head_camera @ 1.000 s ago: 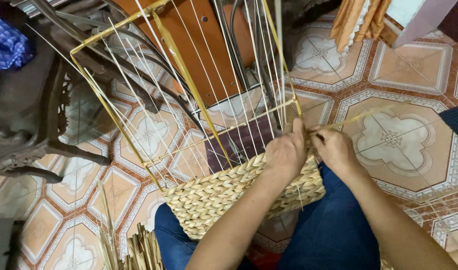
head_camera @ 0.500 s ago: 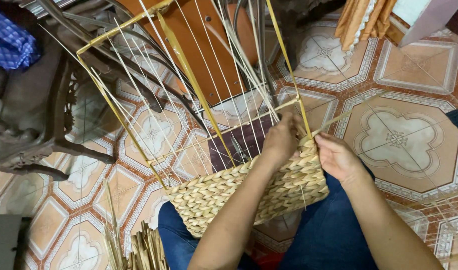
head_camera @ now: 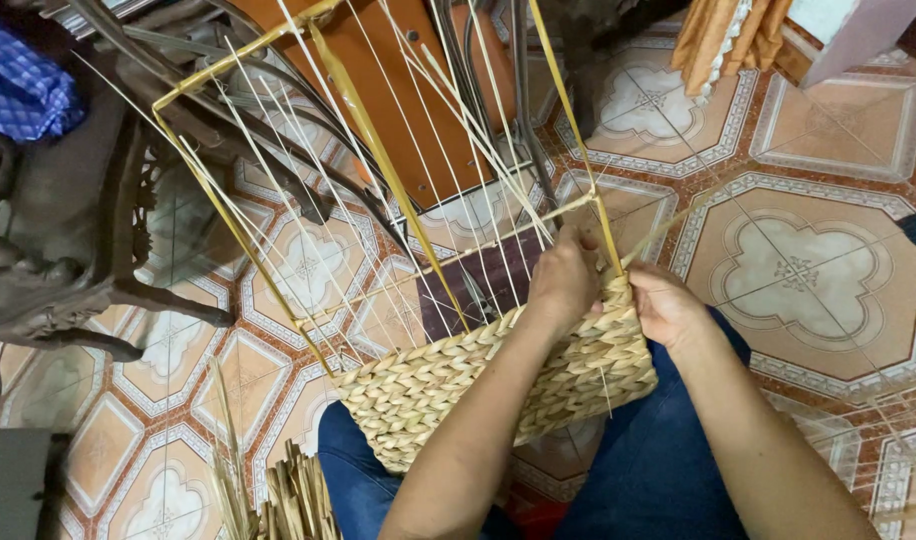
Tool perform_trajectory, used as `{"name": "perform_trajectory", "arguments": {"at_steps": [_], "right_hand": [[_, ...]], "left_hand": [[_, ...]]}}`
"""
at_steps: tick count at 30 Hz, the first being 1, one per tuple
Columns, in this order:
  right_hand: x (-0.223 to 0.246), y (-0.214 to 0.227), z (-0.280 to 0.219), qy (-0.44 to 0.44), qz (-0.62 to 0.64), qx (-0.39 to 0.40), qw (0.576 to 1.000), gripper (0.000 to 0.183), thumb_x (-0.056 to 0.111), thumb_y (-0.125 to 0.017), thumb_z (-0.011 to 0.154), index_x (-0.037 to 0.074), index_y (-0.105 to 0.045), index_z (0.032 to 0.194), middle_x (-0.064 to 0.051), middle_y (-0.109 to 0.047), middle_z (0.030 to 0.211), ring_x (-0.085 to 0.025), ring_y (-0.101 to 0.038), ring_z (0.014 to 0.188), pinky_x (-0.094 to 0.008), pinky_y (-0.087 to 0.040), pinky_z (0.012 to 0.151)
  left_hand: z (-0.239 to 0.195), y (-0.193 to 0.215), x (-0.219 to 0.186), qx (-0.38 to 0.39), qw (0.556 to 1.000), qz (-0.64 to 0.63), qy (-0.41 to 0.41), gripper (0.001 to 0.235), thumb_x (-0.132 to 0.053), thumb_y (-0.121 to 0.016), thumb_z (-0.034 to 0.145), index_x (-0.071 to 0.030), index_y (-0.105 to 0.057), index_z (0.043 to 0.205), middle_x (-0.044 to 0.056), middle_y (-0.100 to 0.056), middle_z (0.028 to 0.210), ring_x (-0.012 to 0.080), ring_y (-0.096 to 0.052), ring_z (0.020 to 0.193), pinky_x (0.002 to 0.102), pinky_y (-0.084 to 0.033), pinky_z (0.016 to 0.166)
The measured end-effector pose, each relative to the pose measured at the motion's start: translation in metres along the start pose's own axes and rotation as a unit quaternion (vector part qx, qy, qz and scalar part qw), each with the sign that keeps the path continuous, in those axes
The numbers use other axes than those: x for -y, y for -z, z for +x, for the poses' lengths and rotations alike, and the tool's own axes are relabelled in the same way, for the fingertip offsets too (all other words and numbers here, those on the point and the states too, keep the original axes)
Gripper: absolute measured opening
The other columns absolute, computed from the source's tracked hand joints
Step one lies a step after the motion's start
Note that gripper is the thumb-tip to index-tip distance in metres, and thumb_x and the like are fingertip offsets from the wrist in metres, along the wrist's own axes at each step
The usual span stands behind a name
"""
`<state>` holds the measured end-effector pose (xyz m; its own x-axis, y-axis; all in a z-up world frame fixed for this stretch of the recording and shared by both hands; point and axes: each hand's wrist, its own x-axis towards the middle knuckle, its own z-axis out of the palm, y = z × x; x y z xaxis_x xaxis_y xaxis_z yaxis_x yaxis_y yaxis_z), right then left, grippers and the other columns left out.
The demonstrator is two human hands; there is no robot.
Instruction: The person sits on the floor weaving a water hyacinth basket on a wooden frame, threading and tightening woven strands around the rim and pulling new strands from a pile beside them to continue the weave.
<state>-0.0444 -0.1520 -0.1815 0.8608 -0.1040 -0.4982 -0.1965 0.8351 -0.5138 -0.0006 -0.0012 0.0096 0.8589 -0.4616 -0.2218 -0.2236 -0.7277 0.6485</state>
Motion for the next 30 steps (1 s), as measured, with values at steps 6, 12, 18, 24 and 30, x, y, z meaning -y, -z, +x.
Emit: {"name": "perform_trajectory", "arguments": {"at_steps": [6, 12, 18, 24, 30], "right_hand": [[0.002, -0.013, -0.011, 0.018, -0.090, 0.091, 0.992, 0.022, 0.020, -0.058, 0.100, 0.004, -0.062, 0.114, -0.013, -0.069, 0.095, -0.028, -0.070, 0.079, -0.042, -0.062, 0.069], [0.001, -0.011, -0.025, 0.040, -0.038, 0.107, 0.993, 0.028, 0.021, -0.053, 0.101, 0.002, -0.063, 0.119, -0.016, -0.071, 0.101, -0.028, -0.072, 0.086, -0.041, -0.061, 0.077], [-0.001, 0.002, -0.009, 0.019, 0.004, 0.162, 0.987, 0.025, 0.018, -0.054, 0.100, 0.004, -0.062, 0.119, -0.014, -0.071, 0.102, -0.026, -0.072, 0.090, -0.042, -0.060, 0.082], [-0.001, 0.003, 0.006, -0.013, -0.035, 0.082, 0.996, 0.027, 0.022, -0.056, 0.098, 0.003, -0.064, 0.116, -0.014, -0.072, 0.102, -0.025, -0.070, 0.084, -0.041, -0.060, 0.074], [-0.003, 0.008, 0.010, 0.012, -0.014, 0.088, 0.996, 0.024, 0.016, -0.057, 0.097, 0.002, -0.066, 0.114, -0.014, -0.073, 0.095, -0.027, -0.070, 0.081, -0.041, -0.060, 0.070]], "left_hand": [[-0.004, 0.009, -0.013, 0.040, 0.996, -0.043, 0.066, 0.041, 0.006, -0.066, 0.088, 0.002, -0.052, 0.126, 0.021, -0.071, 0.105, 0.0233, -0.075, 0.075, 0.030, -0.062, 0.072], [-0.009, 0.009, -0.015, 0.036, 0.993, -0.086, 0.077, 0.036, 0.003, -0.066, 0.089, 0.002, -0.053, 0.123, 0.020, -0.070, 0.102, 0.0192, -0.070, 0.067, 0.025, -0.062, 0.060], [-0.009, 0.003, -0.005, 0.022, 0.965, -0.242, 0.102, 0.016, -0.002, -0.053, 0.098, 0.001, -0.056, 0.113, 0.020, -0.070, 0.099, 0.0174, -0.065, 0.056, 0.025, -0.059, 0.045], [-0.011, -0.001, -0.003, 0.004, 0.982, -0.177, 0.066, 0.012, 0.002, -0.054, 0.097, 0.002, -0.059, 0.107, 0.019, -0.071, 0.095, 0.0172, -0.070, 0.059, 0.022, -0.061, 0.048], [-0.009, -0.002, -0.005, -0.009, 0.986, -0.159, 0.047, 0.013, 0.003, -0.050, 0.099, 0.002, -0.057, 0.109, 0.022, -0.070, 0.095, 0.0190, -0.071, 0.057, 0.023, -0.060, 0.049]]}}
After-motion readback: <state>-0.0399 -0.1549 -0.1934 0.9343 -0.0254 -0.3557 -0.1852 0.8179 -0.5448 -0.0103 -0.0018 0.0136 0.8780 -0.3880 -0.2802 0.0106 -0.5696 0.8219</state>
